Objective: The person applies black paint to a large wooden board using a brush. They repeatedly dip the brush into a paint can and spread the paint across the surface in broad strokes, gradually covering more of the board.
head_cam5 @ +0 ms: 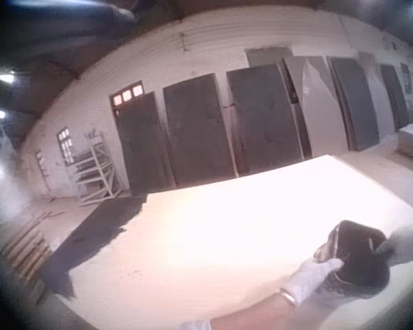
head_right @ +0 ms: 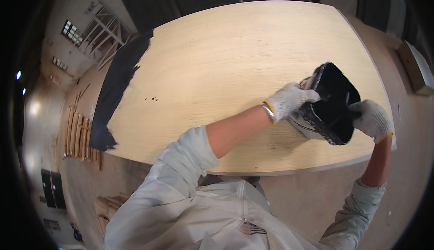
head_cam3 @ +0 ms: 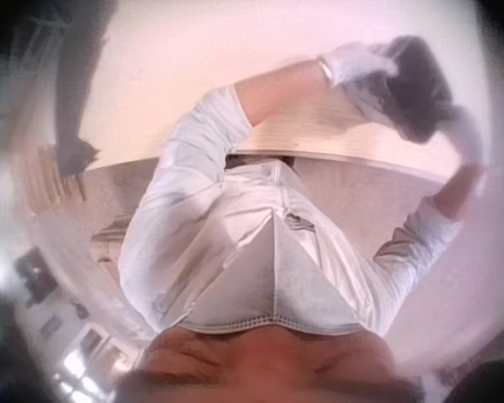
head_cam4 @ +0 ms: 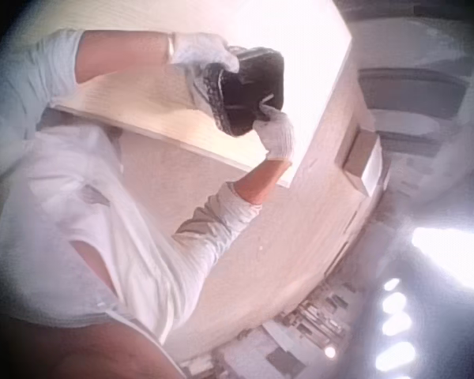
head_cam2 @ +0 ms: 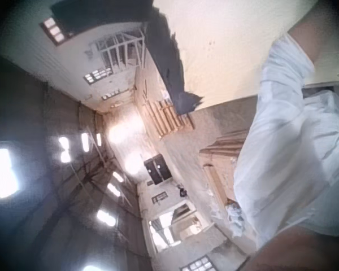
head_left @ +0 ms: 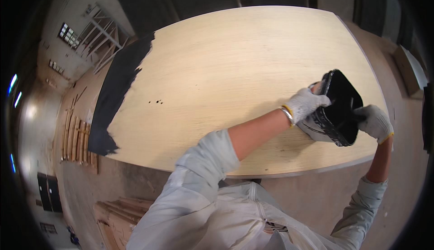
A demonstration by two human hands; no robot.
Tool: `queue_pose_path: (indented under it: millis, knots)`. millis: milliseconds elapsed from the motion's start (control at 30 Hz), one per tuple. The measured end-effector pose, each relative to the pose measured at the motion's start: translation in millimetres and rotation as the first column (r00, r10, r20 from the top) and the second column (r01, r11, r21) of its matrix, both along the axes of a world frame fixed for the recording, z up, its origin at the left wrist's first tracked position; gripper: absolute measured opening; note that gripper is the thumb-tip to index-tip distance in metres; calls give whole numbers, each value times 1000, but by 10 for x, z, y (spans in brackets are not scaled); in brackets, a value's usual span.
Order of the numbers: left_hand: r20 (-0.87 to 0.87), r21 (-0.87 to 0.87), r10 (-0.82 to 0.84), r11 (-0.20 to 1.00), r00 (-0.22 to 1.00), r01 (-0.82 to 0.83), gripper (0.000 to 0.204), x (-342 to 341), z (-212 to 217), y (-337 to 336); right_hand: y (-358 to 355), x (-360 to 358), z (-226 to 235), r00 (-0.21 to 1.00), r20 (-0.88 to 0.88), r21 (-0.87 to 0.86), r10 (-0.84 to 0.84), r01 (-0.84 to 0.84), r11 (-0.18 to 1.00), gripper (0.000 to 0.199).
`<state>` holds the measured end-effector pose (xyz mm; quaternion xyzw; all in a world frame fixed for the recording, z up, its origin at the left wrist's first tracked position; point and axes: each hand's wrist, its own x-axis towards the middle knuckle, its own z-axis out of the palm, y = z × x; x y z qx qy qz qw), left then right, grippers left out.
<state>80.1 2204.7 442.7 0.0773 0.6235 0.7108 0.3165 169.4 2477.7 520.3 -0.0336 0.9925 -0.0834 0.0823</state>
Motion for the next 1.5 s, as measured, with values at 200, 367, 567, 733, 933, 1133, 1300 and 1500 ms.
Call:
queue_pose_path:
  millis: [200,367,567,733,933,1133,1300,1500]
  knots:
    - [132,254,130,954,983,-160,35,-39,-645,-5,-22,-195,0,999,-25,-16,-26,26,1000,42]
    - [-103,263,137,959,985,-106,48,100,-642,-134,59,61,126,983,-144,64,-113,123,990,42]
    - [-170,-83,84,992,982,-99,56,156,-914,-1309,-977,82,656,959,-234,-382,-159,60,922,54]
    - [-618,-282,196,849,762,-448,42,740,-1532,-3556,-2626,-484,292,964,-151,-594,-218,88,799,62]
    - [-831,-495,101,315,547,-810,37,1783,-1883,-6546,-4793,-1545,-1446,904,37,-604,-426,360,711,59]
    - [-835,-550,-69,139,546,-823,48,2346,-1967,-7576,-6501,-2467,-2782,939,-268,-444,-217,80,893,56]
    - [-848,-522,20,140,530,-841,44,2417,-1929,-7609,-9247,-1799,-2187,992,97,-381,75,-32,924,63]
    - [-861,-497,-3,219,509,-840,40,2286,-1829,-7618,-10553,-1776,-2035,981,119,-410,155,-93,907,54]
